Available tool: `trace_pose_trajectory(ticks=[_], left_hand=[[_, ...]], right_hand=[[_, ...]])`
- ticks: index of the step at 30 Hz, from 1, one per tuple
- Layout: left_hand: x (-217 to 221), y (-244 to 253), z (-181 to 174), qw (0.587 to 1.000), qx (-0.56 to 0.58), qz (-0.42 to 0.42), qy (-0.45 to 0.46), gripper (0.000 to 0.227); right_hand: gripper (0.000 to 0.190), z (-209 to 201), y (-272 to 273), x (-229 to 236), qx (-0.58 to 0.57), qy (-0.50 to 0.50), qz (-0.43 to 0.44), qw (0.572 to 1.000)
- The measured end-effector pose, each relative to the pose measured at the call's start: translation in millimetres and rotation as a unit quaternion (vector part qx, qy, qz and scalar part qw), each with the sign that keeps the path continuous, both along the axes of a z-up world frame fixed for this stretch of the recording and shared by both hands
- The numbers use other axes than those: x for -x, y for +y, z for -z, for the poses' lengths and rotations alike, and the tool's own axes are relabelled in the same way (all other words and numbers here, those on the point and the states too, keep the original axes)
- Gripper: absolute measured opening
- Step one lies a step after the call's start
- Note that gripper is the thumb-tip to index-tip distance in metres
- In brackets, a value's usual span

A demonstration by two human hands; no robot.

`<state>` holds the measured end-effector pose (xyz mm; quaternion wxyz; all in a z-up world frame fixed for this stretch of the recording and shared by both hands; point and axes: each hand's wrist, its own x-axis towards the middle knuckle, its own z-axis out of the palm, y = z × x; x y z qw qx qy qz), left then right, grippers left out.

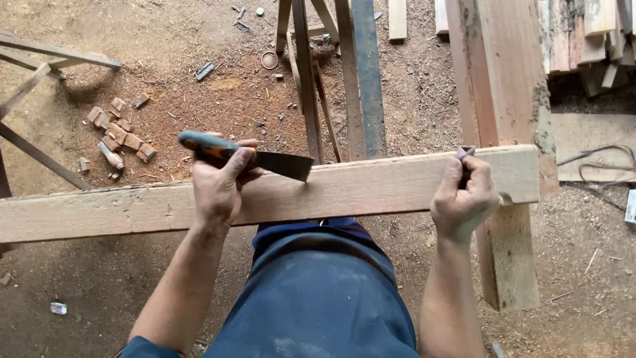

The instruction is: The person sands the surface and edges of a wooden frame by hand using a small piece of sandpaper while holding a putty knife to clean or scrape the wood.

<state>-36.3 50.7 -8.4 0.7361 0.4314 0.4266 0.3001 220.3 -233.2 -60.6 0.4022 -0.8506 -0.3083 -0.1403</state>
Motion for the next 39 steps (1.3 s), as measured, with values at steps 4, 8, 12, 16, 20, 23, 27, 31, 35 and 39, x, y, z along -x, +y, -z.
trace_pose_trajectory(ticks=[4,8,12,16,20,23,27,31,35,39], left_hand=[[-22.0,30.8,-3.5,0.986,0.142,0.077,-0.043,0.046],[-46.4,35.0,6.0,0.960,0.249,0.114,-0.058,0.040],[-56.6,48.7,3.4,0.934,0.283,0.216,-0.014,0.021],[-61.4,68.5,-1.3,0.880,0.364,0.302,0.046,0.019],[-97.5,62.3,1.2,0.859,0.377,0.345,-0.042,0.023],[-156.5,34.5,7.5,0.870,0.340,0.353,-0.059,0.030],[-253.0,-26.8,26.1,0.839,0.329,0.407,-0.148,0.036],[-331.3,-87.5,51.8,0.821,0.244,0.471,-0.212,0.041],[-353.0,-101.9,61.9,0.816,0.252,0.489,-0.178,0.051],[-358.7,-97.3,64.9,0.795,0.240,0.532,-0.166,0.053]], right_hand=[[0.010,-1.8,3.4,1.3,0.020,-0.002,0.026,0.999],[0.010,-1.5,4.8,1.7,0.028,-0.007,0.053,0.998],[0.012,5.2,7.6,1.9,0.031,-0.006,0.095,0.995],[0.014,7.0,4.1,5.5,0.025,0.003,0.105,0.994],[0.020,15.9,2.1,8.8,-0.087,0.010,0.178,0.980],[0.021,4.1,-15.0,13.6,-0.124,-0.061,0.231,0.963],[0.017,1.4,-24.1,6.0,-0.159,0.042,0.309,0.937],[0.013,14.2,-13.5,14.7,-0.007,-0.020,0.210,0.977],[0.007,-1.6,-9.3,22.8,0.029,0.004,0.177,0.984],[0.006,5.7,-2.9,16.2,-0.020,-0.008,0.176,0.984]])
